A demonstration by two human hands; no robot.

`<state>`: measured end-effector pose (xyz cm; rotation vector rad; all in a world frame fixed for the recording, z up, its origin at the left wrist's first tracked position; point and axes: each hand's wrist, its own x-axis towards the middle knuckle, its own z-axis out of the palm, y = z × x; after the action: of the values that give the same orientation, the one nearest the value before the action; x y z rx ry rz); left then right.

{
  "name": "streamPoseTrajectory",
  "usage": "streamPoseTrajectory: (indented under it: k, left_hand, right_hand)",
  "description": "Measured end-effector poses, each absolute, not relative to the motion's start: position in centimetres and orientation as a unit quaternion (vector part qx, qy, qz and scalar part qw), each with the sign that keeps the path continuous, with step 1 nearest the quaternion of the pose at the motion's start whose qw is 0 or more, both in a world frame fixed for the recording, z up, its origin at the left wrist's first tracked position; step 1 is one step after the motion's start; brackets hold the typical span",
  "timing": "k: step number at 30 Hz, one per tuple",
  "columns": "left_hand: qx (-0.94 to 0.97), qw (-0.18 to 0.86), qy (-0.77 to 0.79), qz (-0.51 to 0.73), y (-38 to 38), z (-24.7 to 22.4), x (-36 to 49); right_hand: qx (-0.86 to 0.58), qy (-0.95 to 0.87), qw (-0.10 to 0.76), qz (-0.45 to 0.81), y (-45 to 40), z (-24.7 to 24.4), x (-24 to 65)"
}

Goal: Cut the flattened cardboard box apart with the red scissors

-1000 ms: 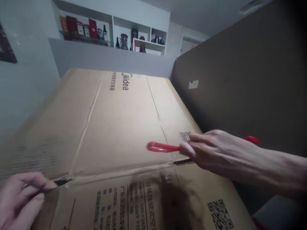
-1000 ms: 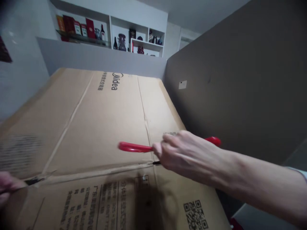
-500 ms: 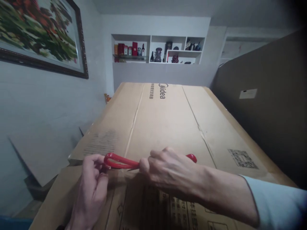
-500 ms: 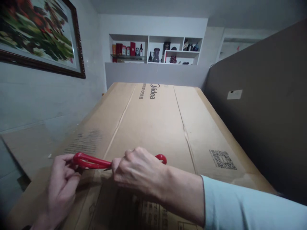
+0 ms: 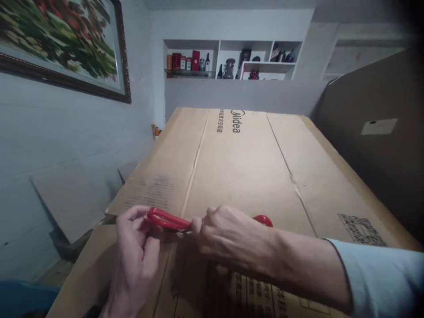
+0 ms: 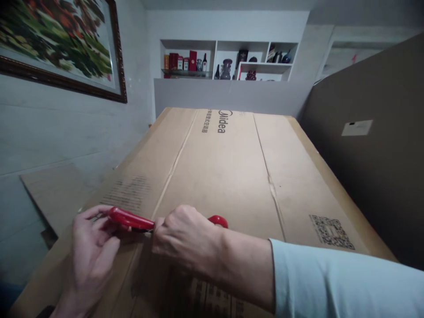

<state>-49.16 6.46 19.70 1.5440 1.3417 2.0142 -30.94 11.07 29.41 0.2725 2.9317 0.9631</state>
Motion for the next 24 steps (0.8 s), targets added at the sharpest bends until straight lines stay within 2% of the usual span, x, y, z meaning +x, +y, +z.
streamPoseTrajectory:
  k: [9,17,21,24]
  left_hand:
    - [0.536,0.137,0.459,0.695,6.7,19.7,-49.8]
    - [0.549,0.086,0.514,0.653,6.7,19.3,-51.0]
    - [0.563,0.070,0.557,0.607,6.8,19.1,-51.6]
    - [0.631,-0.002,0.561,0.535,6.8,19.4,-51.4]
  right_hand:
    - [0.119,0.913,0.119,0.372,10.2,29.4,-28.0]
    - [0.130,0.907,0.019,0.400,9.8,28.3,-22.2]
    - [0.214,0.896,0.012,0.388,8.7,27.8,-16.6]
    - [0.259,0.899,0.037,0.352,7.9,28.1,-14.2]
